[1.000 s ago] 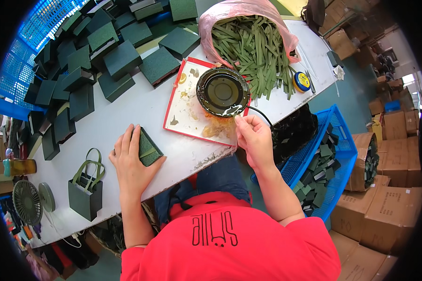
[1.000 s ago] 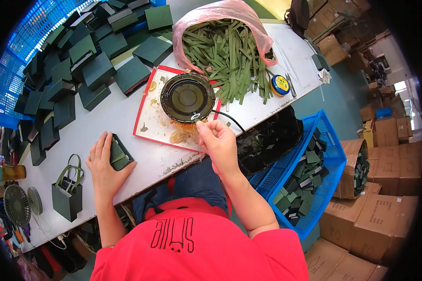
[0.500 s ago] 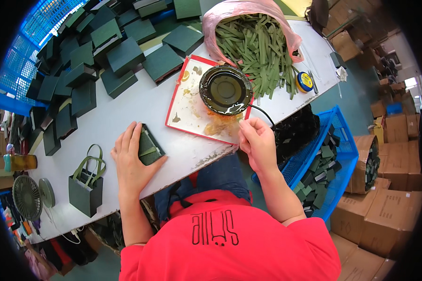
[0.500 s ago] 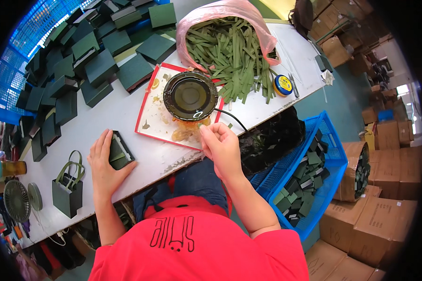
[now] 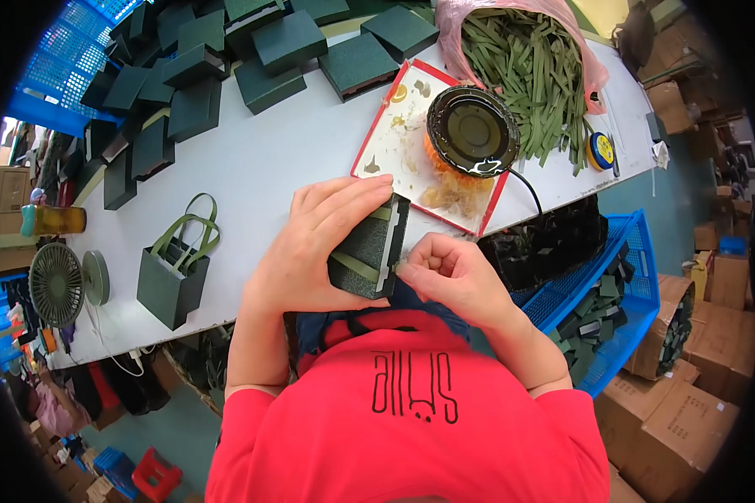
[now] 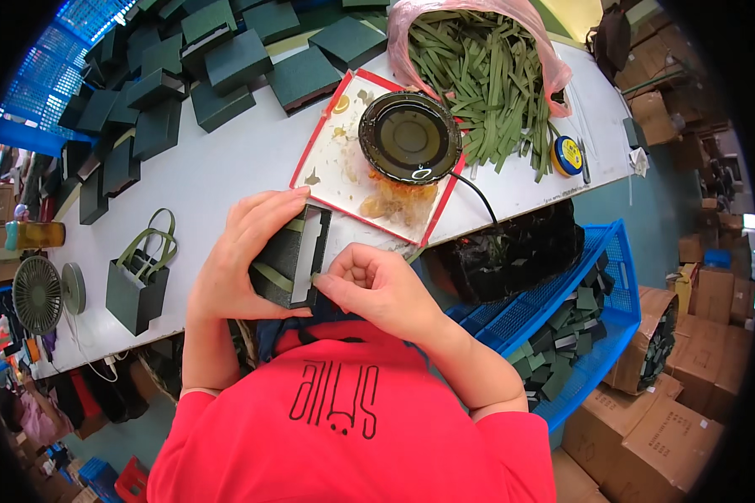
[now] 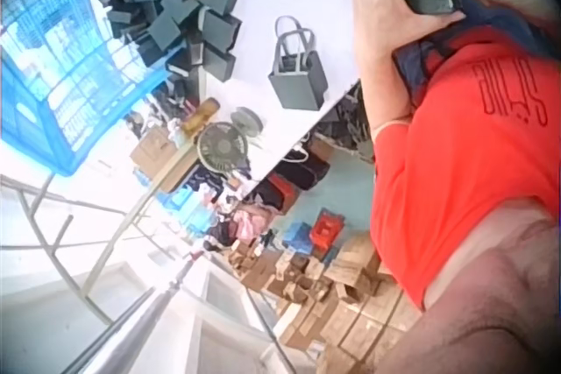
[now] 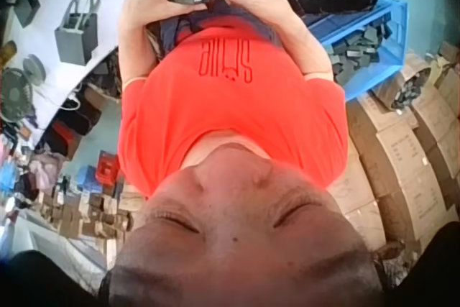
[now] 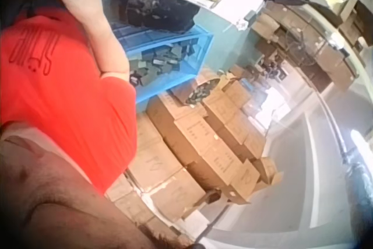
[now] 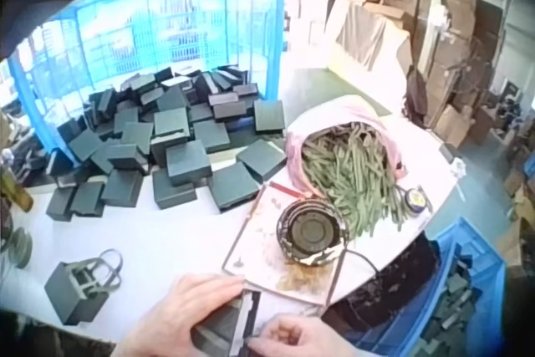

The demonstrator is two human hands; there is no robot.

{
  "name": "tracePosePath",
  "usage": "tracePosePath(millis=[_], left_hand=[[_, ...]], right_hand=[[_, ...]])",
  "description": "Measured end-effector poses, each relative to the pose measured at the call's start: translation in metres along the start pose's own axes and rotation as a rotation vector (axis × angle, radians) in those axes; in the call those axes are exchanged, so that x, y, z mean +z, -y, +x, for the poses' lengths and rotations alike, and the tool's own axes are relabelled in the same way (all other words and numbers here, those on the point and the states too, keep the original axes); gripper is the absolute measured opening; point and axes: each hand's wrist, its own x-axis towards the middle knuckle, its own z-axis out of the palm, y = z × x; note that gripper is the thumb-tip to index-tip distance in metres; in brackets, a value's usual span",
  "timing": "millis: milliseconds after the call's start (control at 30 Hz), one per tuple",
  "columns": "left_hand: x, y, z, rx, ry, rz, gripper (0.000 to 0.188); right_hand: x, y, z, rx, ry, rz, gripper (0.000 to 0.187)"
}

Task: The person attaches green ribbon handles to small dark green boxes by hand. They pick up a box, thread a ribbon through the side slots, and pull it tight to secure the handle. The person repeats this process for multiple boxes, placing the finished items on the table.

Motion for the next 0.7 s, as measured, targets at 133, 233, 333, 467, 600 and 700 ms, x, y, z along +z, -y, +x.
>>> tracePosePath(millis=[133, 233, 333, 467, 600, 700], left_hand=[[0.0, -0.003, 0.003, 0.003, 0.022, 0.009, 0.099], [0.0, -0.004, 0.003, 0.003, 0.021, 0.019, 0.098], [-0.001, -0.005, 0.004, 0.008, 0.031, 0.023, 0.096], [-0.001, -0.008, 0.005, 0.003, 0.057, 0.046, 0.092], [0.003, -0.013, 0.007, 0.049, 0.142, 0.194, 0.086], [0.009, -0.011, 0.004, 0.023, 0.11, 0.181, 0.085]], right_hand=[[0.003, -0.006, 0.0, 0.029, -0.009, -0.026, 0.017], [0.006, -0.002, 0.0, 0.05, -0.009, -0.028, 0.018], [0.005, -0.008, 0.001, 0.034, -0.022, -0.073, 0.019], [0.002, -0.011, 0.003, 0.029, -0.008, -0.197, 0.022], [-0.003, -0.003, 0.008, 0.116, 0.055, -0.371, 0.025], [-0.008, -0.001, 0.011, 0.207, 0.107, -0.362, 0.024]])
